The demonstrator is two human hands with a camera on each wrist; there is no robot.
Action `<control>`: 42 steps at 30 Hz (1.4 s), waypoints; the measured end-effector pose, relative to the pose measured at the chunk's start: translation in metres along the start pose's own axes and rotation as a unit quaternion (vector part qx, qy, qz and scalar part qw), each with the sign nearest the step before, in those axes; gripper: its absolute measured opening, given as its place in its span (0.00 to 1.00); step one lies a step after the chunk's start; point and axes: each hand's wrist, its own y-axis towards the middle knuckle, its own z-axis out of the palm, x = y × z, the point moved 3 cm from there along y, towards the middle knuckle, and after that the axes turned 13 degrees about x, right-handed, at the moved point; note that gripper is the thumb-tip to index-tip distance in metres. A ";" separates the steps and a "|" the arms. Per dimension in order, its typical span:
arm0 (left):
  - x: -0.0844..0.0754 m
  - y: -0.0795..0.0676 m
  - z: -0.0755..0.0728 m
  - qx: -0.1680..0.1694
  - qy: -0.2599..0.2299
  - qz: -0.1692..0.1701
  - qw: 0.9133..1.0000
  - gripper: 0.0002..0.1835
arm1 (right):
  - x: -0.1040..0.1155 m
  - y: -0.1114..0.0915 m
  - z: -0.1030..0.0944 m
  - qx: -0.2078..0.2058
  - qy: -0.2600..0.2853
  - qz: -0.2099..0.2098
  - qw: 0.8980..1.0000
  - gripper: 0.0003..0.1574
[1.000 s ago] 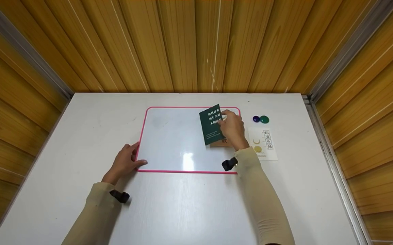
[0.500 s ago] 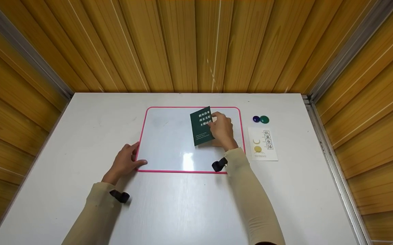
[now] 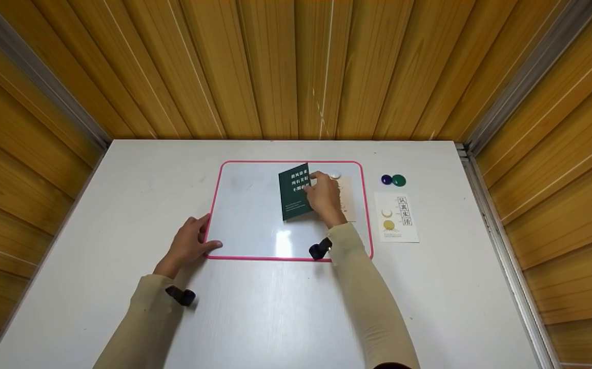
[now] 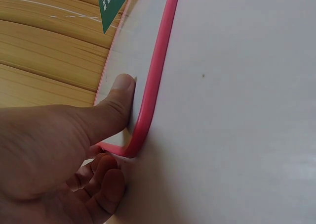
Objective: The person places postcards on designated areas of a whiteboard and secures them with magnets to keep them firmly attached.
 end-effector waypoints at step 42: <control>-0.001 -0.002 -0.002 0.005 0.002 0.003 1.000 0.49 | 0.006 0.008 0.029 0.011 -0.077 -0.045 0.996 0.22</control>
